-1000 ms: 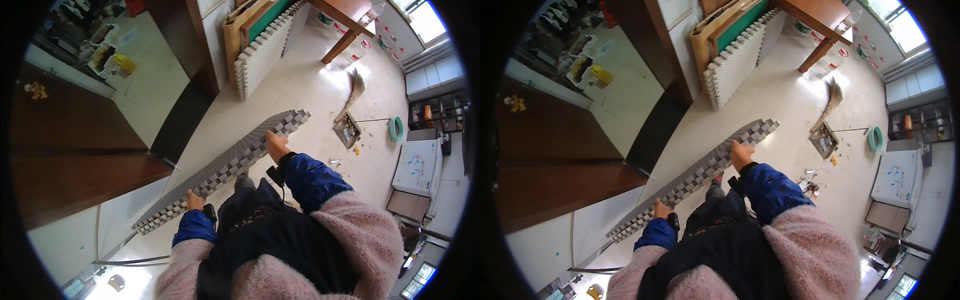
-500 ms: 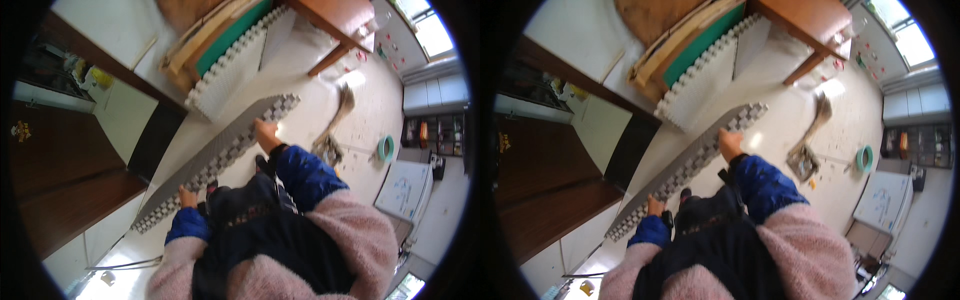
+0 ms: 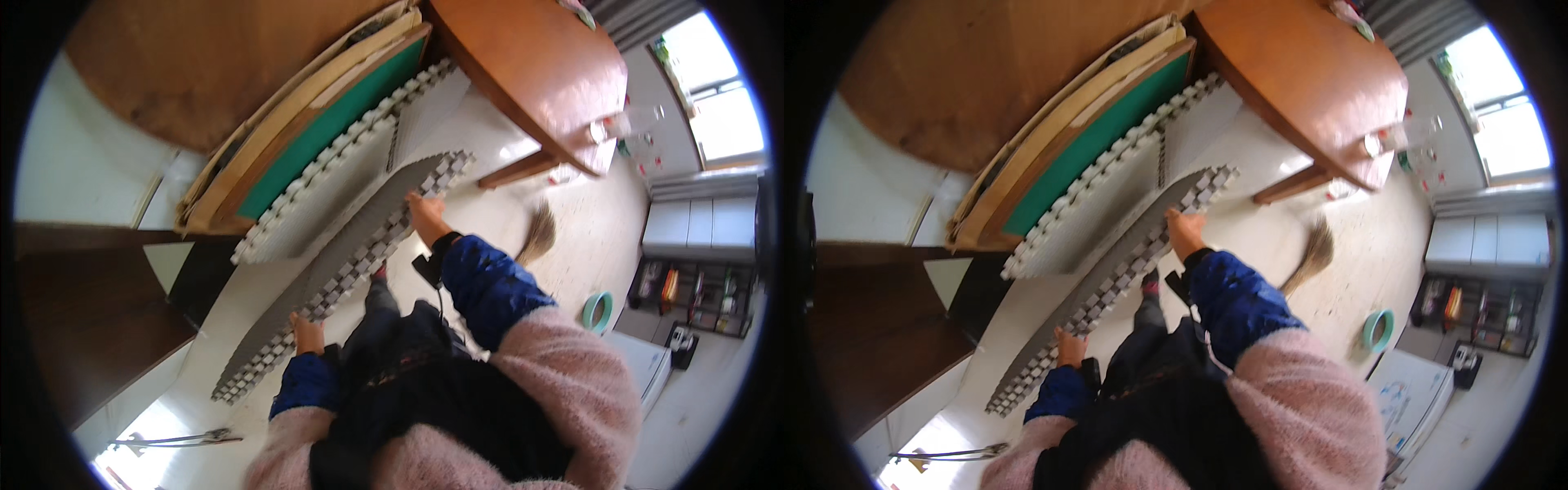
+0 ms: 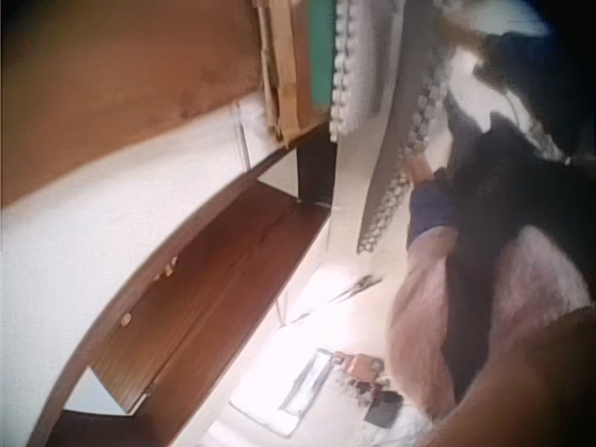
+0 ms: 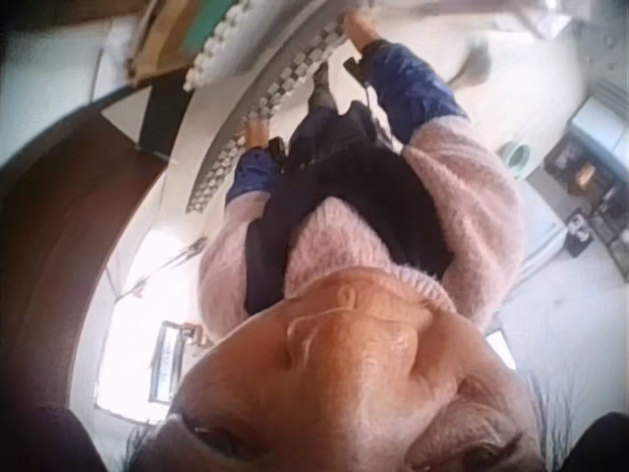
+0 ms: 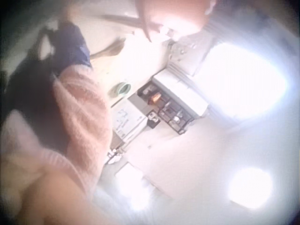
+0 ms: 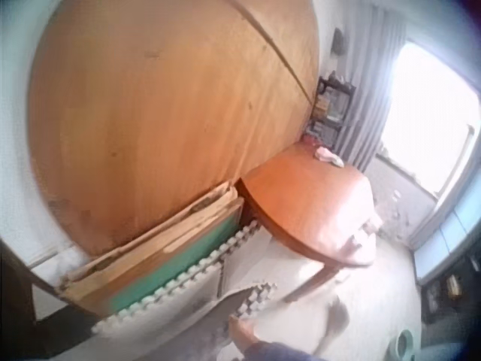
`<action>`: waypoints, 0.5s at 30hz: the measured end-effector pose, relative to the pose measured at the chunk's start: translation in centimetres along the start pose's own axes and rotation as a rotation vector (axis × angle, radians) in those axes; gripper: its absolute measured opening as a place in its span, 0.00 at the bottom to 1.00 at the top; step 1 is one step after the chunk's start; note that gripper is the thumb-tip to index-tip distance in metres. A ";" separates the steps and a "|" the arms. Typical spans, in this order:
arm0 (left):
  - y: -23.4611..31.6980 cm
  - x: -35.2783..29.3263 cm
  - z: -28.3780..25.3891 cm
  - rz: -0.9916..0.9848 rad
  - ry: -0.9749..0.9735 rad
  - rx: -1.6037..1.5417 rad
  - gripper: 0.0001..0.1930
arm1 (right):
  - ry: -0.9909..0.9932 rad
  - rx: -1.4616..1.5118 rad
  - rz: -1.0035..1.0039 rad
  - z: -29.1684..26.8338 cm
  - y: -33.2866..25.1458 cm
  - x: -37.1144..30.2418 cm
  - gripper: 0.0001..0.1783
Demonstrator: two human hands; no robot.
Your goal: The person sweeps a tiled floor with a broom, gathering debris into a pile. They move a foam mat aside to access the area underneath, then sweep under a table and around large water bottles. The person uses a dustpan to collect the swept debris.
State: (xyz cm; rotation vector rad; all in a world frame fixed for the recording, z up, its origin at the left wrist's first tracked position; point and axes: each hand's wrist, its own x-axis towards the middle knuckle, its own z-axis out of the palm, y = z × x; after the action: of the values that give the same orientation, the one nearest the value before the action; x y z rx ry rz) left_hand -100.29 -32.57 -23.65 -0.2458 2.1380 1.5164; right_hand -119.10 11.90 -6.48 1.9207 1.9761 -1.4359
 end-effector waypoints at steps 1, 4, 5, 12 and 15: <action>1.2 2.2 2.2 -0.130 -0.014 -0.109 0.20 | 0.021 -0.012 -0.017 0.0 -1.8 3.0 0.27; 7.0 8.9 9.7 -0.379 0.133 -0.413 0.16 | -0.111 -0.072 -0.055 -0.7 -7.5 12.7 0.25; 9.3 11.0 12.2 -0.361 0.267 -0.495 0.14 | -0.179 -0.080 -0.060 -1.1 -9.0 15.8 0.25; 23.6 22.3 23.9 0.113 -0.030 0.721 0.16 | -0.011 -0.059 -0.130 0.2 -16.3 33.6 0.45; 26.3 25.5 27.2 0.123 -0.156 1.698 0.17 | -0.059 -0.092 -0.237 1.6 -18.4 39.1 0.47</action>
State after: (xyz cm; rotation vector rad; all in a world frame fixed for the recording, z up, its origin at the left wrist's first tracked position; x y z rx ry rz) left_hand -125.24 5.55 -21.36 0.5707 2.4996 -0.5509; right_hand -143.92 44.59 -20.19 1.6345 2.2611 -1.4023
